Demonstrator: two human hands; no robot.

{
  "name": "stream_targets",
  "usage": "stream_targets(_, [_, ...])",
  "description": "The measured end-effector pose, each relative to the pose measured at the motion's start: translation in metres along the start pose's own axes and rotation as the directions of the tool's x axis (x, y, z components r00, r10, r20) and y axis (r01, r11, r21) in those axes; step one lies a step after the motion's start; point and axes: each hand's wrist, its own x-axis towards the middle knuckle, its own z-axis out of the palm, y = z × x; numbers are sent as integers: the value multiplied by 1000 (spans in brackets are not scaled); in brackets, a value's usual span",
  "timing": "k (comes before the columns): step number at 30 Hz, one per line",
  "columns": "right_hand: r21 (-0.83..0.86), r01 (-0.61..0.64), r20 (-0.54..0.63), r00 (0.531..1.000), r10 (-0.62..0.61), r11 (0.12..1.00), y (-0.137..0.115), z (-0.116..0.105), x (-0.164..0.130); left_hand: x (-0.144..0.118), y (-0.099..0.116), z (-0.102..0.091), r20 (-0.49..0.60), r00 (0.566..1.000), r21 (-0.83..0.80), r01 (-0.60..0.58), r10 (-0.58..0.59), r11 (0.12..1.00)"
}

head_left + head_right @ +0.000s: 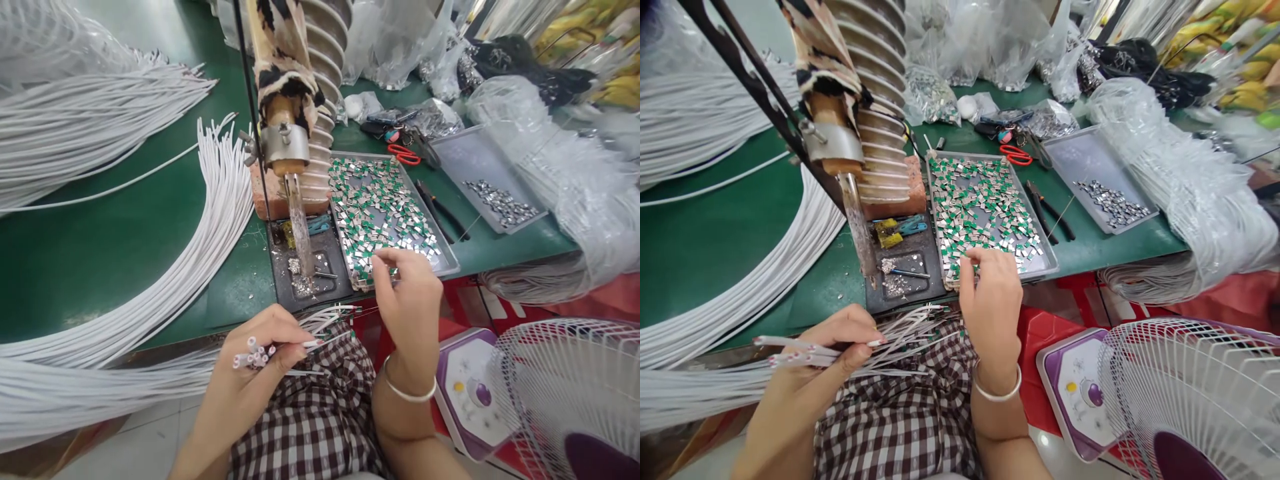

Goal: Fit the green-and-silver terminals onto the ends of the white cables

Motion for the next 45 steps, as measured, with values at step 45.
stream_targets(45, [743, -5, 14, 1000, -9, 669, -41, 17, -43, 25, 12, 18, -220, 968, -115, 97, -120, 989])
